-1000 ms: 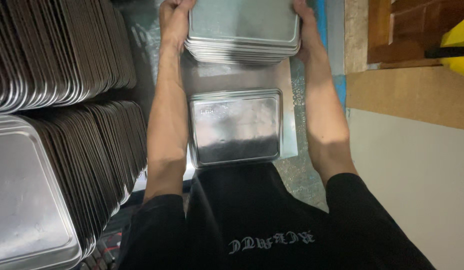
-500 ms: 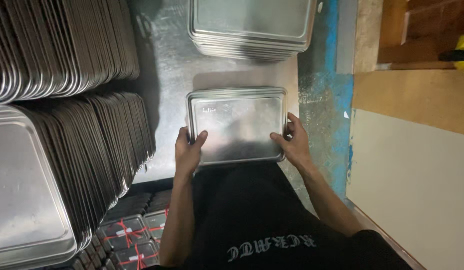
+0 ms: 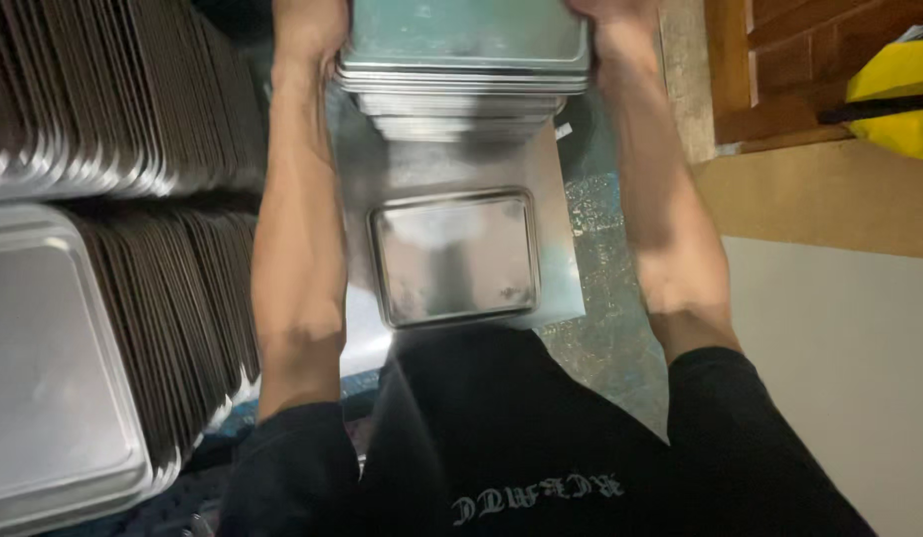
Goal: The person stacks metal food trays on a stainless steel counter, places a small white label on each stack, and secures the stack with a red plastic tie. The person repeats this process for multiple stacks, moving completed bundles to a nearby crate.
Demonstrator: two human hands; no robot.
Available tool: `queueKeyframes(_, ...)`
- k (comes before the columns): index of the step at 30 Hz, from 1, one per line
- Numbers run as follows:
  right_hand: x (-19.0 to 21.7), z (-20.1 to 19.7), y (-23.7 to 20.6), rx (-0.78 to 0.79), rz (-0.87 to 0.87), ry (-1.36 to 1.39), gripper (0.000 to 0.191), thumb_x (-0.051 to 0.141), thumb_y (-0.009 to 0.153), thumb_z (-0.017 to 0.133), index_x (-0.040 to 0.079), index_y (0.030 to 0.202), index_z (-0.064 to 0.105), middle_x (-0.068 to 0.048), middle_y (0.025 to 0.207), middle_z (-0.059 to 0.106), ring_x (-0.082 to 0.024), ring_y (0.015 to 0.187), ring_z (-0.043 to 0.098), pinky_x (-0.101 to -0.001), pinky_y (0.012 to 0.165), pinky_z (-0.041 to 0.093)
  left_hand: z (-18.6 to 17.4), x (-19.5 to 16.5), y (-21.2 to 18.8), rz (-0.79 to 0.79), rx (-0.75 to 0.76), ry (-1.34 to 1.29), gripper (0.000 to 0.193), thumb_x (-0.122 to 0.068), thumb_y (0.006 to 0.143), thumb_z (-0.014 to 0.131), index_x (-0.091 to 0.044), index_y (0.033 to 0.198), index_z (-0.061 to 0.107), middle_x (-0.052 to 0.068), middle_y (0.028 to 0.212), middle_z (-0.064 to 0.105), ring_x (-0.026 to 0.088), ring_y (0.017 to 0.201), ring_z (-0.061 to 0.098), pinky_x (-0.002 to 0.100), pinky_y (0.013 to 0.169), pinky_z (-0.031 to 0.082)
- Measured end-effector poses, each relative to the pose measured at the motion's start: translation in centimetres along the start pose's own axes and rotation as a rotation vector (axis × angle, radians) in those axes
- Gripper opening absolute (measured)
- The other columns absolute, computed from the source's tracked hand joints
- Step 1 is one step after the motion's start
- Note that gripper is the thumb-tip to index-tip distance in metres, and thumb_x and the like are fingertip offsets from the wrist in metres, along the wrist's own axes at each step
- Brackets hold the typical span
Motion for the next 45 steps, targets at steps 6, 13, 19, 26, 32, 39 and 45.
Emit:
queueKeyframes(6, -5.3, -1.6, 3.9, 0.186, -0.294, -0.075, 0.048, 0.017, 0.087, 0.087, 0.002, 0.123, 0.060, -0.011, 0.111, 0.072, -0.022, 0.101, 0.071, -0.0363, 0.088, 0.060, 0.3, 2.6, 0.4, -0.223, 0.065, -0.163, 0.050, -0.044, 0.088, 0.079, 0.001, 0.104, 0.063, 0.011, 0.095, 0.071, 0.018, 0.085, 0.069, 0.036, 0.076, 0.056)
queueKeyframes(13, -8.0, -0.9, 4.7, 0.459, -0.027, 0.225, 0.084, 0.064, 0.097, 0.062, 0.001, 0.152, 0.049, -0.017, 0.151, 0.058, -0.026, 0.137, 0.058, -0.0400, 0.112, 0.052, 1.6, 7.6, -0.5, -0.463, 0.328, -0.703, 0.088, -0.060, 0.088, 0.075, -0.003, 0.148, 0.045, 0.018, 0.141, 0.061, 0.027, 0.127, 0.063, 0.043, 0.108, 0.054)
queueKeyframes(19, -8.3, -0.9, 3.9, 0.494, -0.071, 0.244, 0.089, 0.073, 0.097, 0.044, 0.004, 0.153, 0.045, -0.017, 0.148, 0.059, -0.029, 0.140, 0.057, -0.0442, 0.116, 0.050, 2.1, 9.6, -1.1, -0.640, 0.285, -0.879, 0.088, -0.067, 0.082, 0.069, -0.006, 0.143, 0.052, 0.013, 0.136, 0.065, 0.029, 0.123, 0.067, 0.049, 0.105, 0.058)
queueKeyframes(26, -12.2, 0.1, 5.5, 0.328, -0.193, 0.330, 0.053, 0.038, 0.108, 0.059, -0.002, 0.143, 0.056, -0.013, 0.132, 0.065, -0.023, 0.119, 0.065, -0.0384, 0.102, 0.055, 2.9, 11.7, -0.9, -0.611, 0.131, -0.996, 0.085, -0.068, 0.089, 0.059, -0.003, 0.144, 0.055, 0.017, 0.136, 0.066, 0.031, 0.119, 0.069, 0.046, 0.101, 0.058)
queueKeyframes(32, -13.0, -0.5, 6.1, 0.355, -0.166, 0.385, 0.047, 0.035, 0.109, 0.057, 0.000, 0.141, 0.058, -0.010, 0.127, 0.066, -0.021, 0.114, 0.066, -0.0370, 0.098, 0.057, 1.9, 12.1, -2.3, -0.536, 0.078, -0.953, 0.090, -0.068, 0.088, 0.066, 0.000, 0.146, 0.053, 0.019, 0.135, 0.064, 0.032, 0.119, 0.068, 0.045, 0.103, 0.057)
queueKeyframes(39, -12.6, -1.8, 4.1, 0.282, -0.152, 0.371, 0.051, 0.038, 0.107, 0.054, 0.001, 0.141, 0.057, -0.011, 0.128, 0.065, -0.023, 0.116, 0.066, -0.0386, 0.098, 0.056, -0.8, 9.1, -6.4, -0.479, 0.086, -0.937, 0.096, -0.071, 0.081, 0.074, 0.001, 0.142, 0.055, 0.020, 0.135, 0.066, 0.033, 0.122, 0.067, 0.046, 0.107, 0.057)
queueKeyframes(45, -15.3, -6.1, -3.6, 0.235, -0.105, 0.368, 0.053, 0.041, 0.106, 0.051, 0.002, 0.141, 0.056, -0.012, 0.130, 0.065, -0.024, 0.118, 0.065, -0.0399, 0.099, 0.056, -3.6, 5.9, -17.1, -0.463, 0.029, -0.949, 0.093, -0.069, 0.074, 0.082, -0.007, 0.139, 0.057, 0.013, 0.133, 0.065, 0.030, 0.123, 0.064, 0.045, 0.107, 0.054)
Point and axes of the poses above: each hand's wrist, its own y-axis towards the middle knuckle, its own z-axis out of the palm, x = y × z, the point moved 4 cm from there along y, towards the middle knuckle
